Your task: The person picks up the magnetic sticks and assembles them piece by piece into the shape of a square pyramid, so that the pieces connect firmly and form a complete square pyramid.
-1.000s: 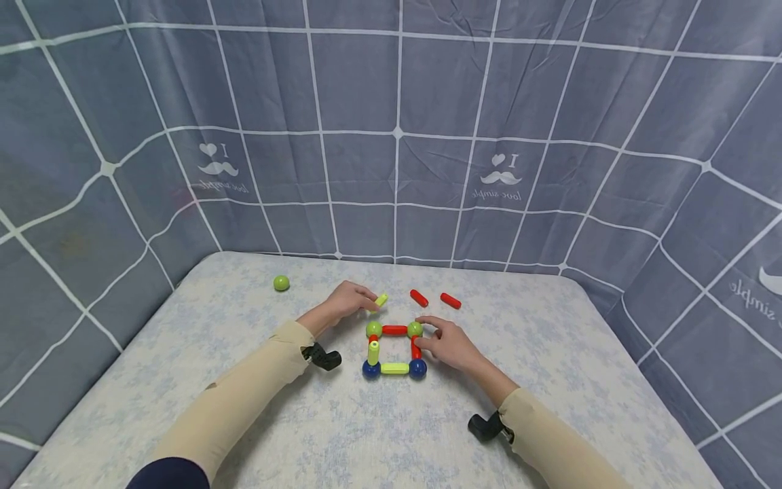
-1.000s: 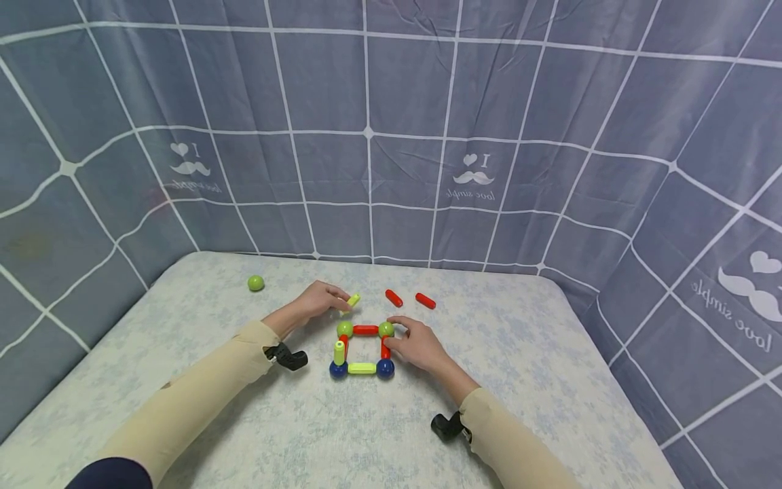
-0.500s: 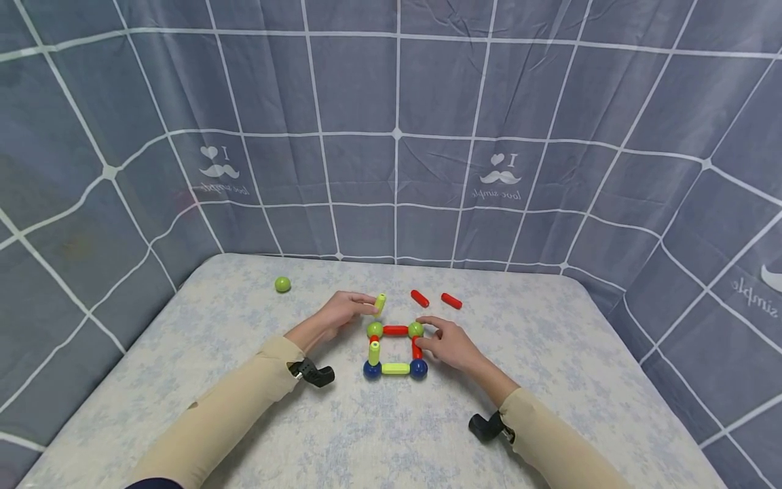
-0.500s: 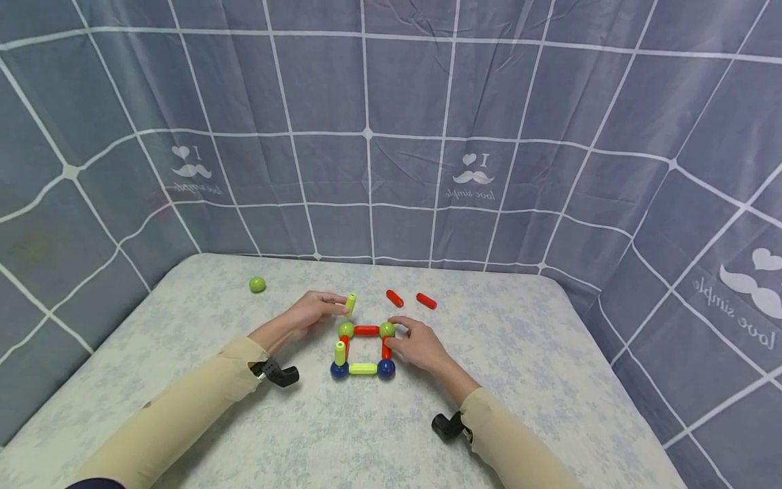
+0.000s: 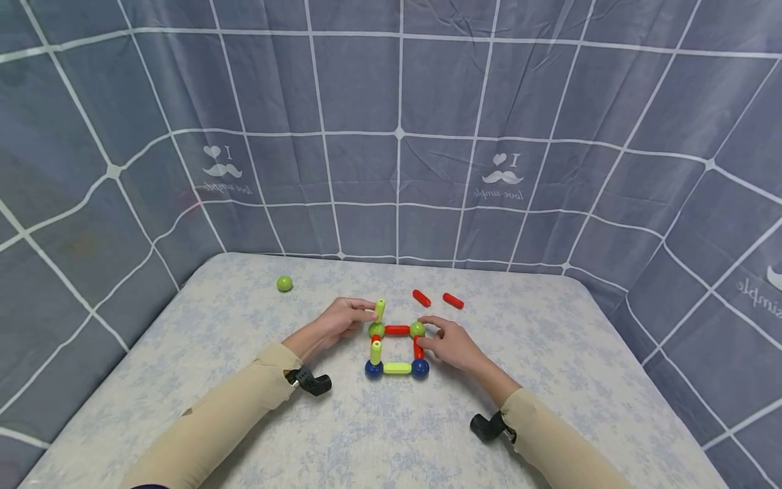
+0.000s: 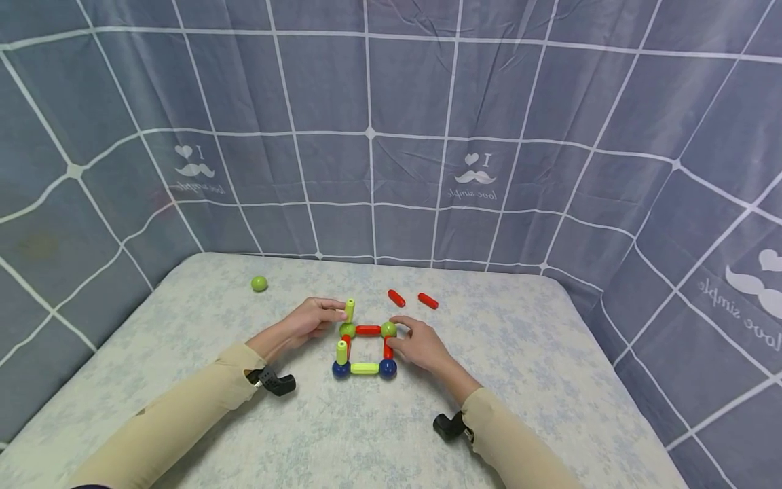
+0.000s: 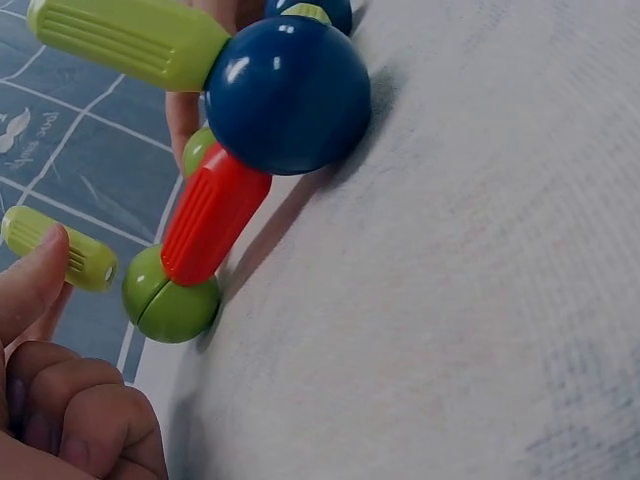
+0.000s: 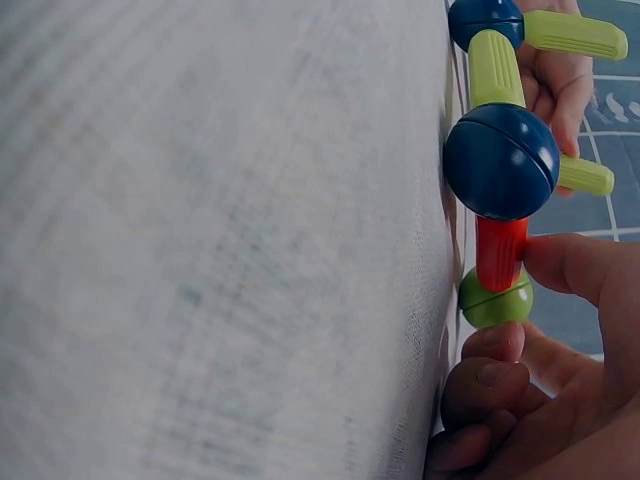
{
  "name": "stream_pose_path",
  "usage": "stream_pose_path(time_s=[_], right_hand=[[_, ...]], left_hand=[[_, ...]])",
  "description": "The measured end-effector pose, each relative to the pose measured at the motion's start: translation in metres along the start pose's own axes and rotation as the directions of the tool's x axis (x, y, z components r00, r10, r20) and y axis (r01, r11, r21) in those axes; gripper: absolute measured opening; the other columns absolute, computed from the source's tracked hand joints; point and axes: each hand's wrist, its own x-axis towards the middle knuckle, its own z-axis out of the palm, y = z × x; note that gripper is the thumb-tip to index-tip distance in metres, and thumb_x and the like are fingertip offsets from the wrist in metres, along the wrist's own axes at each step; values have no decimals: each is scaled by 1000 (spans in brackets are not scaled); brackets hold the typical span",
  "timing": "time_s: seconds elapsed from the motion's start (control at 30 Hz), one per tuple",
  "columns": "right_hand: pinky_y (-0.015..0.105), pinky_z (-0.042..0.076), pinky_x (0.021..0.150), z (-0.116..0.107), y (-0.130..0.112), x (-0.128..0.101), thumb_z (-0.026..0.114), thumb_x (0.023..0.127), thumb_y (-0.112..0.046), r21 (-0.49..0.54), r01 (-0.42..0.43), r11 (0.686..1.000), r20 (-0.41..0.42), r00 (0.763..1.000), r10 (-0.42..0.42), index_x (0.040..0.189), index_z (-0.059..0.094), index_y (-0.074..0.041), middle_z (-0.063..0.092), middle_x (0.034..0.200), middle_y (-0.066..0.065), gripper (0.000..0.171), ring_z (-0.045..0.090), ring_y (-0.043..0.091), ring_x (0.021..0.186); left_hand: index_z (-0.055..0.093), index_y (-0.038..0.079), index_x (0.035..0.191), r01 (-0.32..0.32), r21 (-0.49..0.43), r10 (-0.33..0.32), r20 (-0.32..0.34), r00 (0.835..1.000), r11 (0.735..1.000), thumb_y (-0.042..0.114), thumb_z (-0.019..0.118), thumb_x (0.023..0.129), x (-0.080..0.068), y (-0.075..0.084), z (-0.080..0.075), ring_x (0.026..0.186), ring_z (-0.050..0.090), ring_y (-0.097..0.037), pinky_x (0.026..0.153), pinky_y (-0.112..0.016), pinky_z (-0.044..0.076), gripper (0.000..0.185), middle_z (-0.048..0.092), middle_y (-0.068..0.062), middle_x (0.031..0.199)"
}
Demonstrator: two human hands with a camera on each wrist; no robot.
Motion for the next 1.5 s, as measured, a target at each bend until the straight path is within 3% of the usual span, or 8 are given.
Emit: stream_pose_path(time_s=[0.47, 1.07, 1.5], right_hand=[[28, 34, 47, 0, 1, 2, 66, 82, -41, -3, -13, 1000, 1, 1000, 13, 126, 54, -32, 53, 59, 4, 46, 46, 17, 50], [28, 33, 46, 0, -1, 0, 66, 82, -40, -5, -4, 1000, -1, 1000, 4, 126, 54, -31, 52, 59, 3, 46, 44, 16, 49], [28, 32, 46, 1, -2, -1, 66, 82, -39, -14, -13, 1000, -10, 1000, 13, 126, 54, -31, 52, 58, 3, 46, 44, 17, 49]], left_hand=[[63, 11, 119, -19, 3, 19, 11, 1000, 1000, 21, 74, 77, -4, -5, 0, 42, 17, -10, 40, -24, 20, 44, 28, 4, 50], [52, 8, 130, -30, 6, 30, 46, 999, 1000, 16, 72, 79, -6, -10, -4, 45, 18, -11, 42, -24, 20, 56, 28, 3, 54], [58, 9, 122, -50, 35, 49, 31, 998, 998, 20, 73, 78, -5, -12, -4, 44, 19, -12, 42, -25, 20, 48, 29, 3, 53]])
